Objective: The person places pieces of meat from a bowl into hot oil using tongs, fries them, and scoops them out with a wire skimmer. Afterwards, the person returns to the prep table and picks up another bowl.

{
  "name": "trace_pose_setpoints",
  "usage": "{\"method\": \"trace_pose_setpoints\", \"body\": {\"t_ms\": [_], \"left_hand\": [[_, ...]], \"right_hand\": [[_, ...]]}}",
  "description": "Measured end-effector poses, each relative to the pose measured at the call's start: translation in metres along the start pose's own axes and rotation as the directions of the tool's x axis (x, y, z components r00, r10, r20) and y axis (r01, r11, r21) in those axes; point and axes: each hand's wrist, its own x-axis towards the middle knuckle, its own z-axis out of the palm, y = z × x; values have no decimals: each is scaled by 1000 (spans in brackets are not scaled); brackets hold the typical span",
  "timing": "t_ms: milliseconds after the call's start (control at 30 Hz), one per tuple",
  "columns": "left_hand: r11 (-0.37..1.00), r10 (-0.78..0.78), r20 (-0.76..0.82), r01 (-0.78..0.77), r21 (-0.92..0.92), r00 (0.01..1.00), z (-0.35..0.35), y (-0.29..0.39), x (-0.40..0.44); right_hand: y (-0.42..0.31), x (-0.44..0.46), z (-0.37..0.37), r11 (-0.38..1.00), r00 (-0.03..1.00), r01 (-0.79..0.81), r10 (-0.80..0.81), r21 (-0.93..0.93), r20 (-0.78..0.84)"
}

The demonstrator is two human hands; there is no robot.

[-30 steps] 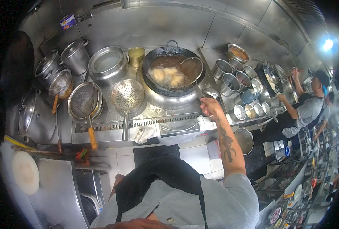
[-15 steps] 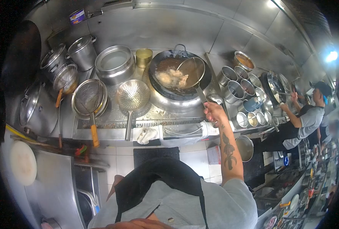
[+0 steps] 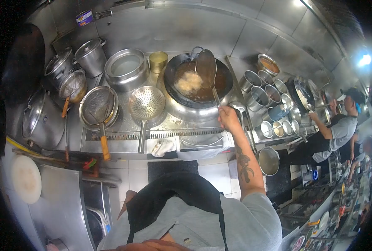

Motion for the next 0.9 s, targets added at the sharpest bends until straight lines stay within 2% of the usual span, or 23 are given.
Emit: {"method": "trace_pose_setpoints", "body": {"t_ms": [100, 400, 500, 533, 600, 700, 767, 833, 900], "left_hand": [[998, 21, 17, -22, 67, 1000, -1, 0, -3], [974, 88, 2, -86, 210, 996, -5, 8, -4], [995, 42, -83, -35, 92, 996, -6, 12, -7], [997, -22, -80, 16, -74, 997, -7, 12, -8], [911, -143, -44, 114, -396, 989, -23, 21, -19], [773, -265, 27, 229, -591, 964, -21, 24, -16], [828, -167, -61, 106, -551, 984, -18, 22, -19], [797, -199, -75, 117, -592, 977, -19, 23, -22], [662, -353, 0, 250, -706, 935, -36, 37, -41]], "right_hand": [[-11, -6, -5, 998, 1000, 6, -6, 64, 4], [-28, -26, -2, 995, 993, 49, -57, 82, 106], [-26, -32, -1, 992, 989, 11, -29, 124, 147], [-24, -32, -2, 991, 986, 1, -23, 132, 163], [-16, -30, -2, 992, 988, -18, -1, 122, 153], [-8, -24, -5, 997, 995, -2, -6, 80, 97], [-8, -23, -12, 999, 999, 26, -28, 46, 42], [-10, -22, -21, 998, 998, 56, -56, 17, -19], [-6, -17, -32, 998, 996, 66, -67, -20, -60]]}}
